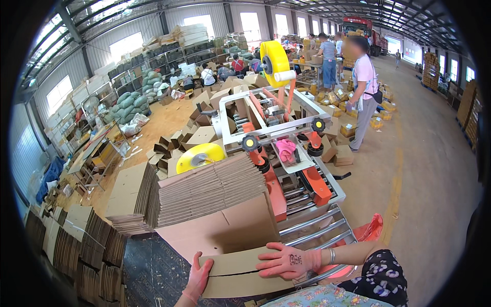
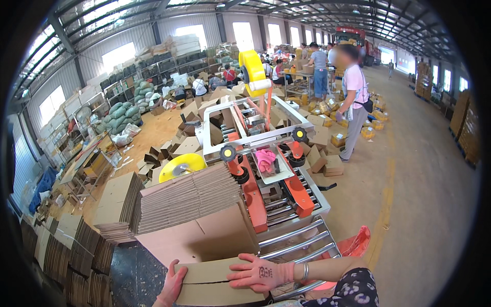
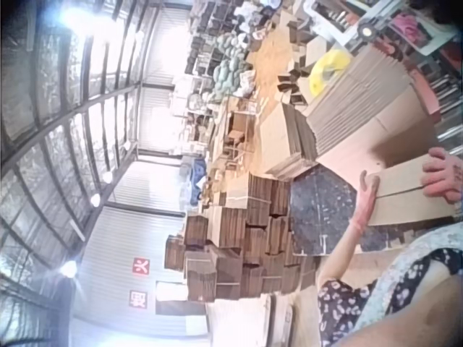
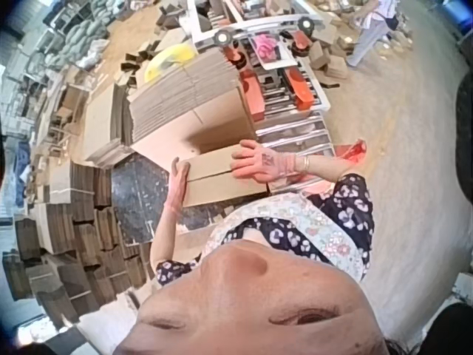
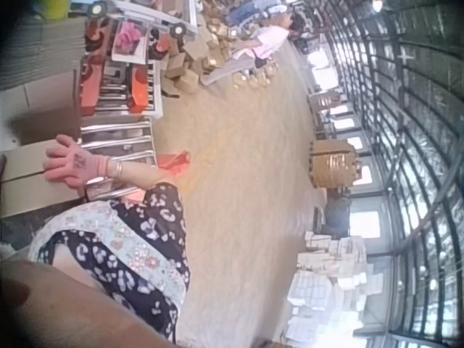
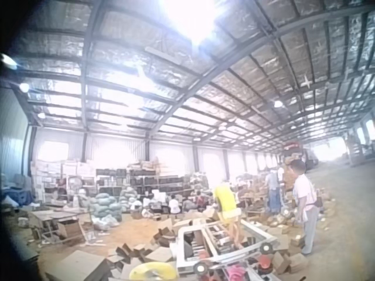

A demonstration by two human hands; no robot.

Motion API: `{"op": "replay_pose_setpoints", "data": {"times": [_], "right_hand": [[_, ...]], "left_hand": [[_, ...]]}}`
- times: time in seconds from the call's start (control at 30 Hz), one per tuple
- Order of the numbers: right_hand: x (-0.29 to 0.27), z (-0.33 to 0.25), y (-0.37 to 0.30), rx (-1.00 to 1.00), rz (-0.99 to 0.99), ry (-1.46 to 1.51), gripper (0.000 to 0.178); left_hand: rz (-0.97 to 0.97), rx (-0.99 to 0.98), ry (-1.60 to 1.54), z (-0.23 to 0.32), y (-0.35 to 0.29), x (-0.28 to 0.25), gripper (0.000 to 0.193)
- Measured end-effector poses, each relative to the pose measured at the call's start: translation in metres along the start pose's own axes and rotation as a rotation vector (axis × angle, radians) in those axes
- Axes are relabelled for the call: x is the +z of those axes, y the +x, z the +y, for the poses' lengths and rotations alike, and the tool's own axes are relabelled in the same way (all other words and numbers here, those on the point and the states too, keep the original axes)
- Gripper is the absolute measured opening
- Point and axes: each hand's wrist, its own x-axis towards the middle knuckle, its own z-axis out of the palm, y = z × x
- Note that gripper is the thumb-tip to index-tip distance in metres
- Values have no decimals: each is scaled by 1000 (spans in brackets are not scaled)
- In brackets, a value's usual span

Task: The person repeatedly picks up flat cardboard sheets, places them on a conveyor-fed box-forming machine, and folds them into boxes. The finished boxes are stacked nearby. The task is performed continuously in a warehouse setting.

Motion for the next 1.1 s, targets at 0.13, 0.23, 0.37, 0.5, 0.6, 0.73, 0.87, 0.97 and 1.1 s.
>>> {"op": "replay_pose_setpoints", "data": {"times": [0.13,0.23,0.37,0.5,0.6,0.73,0.87,0.97,1.1], "right_hand": [[31,19,-7,-59,383,129,42],[43,11,-10,-16,489,145,40],[48,9,-18,93,547,138,37],[41,-11,-19,378,623,194,29],[32,-20,-43,417,752,181,23],[-7,-73,-112,637,946,-58,26],[2,-122,-159,959,1079,-429,29],[35,-85,-165,1022,1101,-800,35],[39,27,-134,1304,742,-710,42]], "left_hand": [[55,40,143,-13,11,-1,70],[98,56,273,-8,4,-2,68],[124,86,321,-1,4,3,59],[158,195,363,-8,10,9,46],[67,254,417,26,11,30,42],[-230,836,737,69,45,109,41],[-529,1038,617,99,97,252,36],[-571,1210,587,101,161,341,30],[-266,1479,665,160,144,374,34]]}}
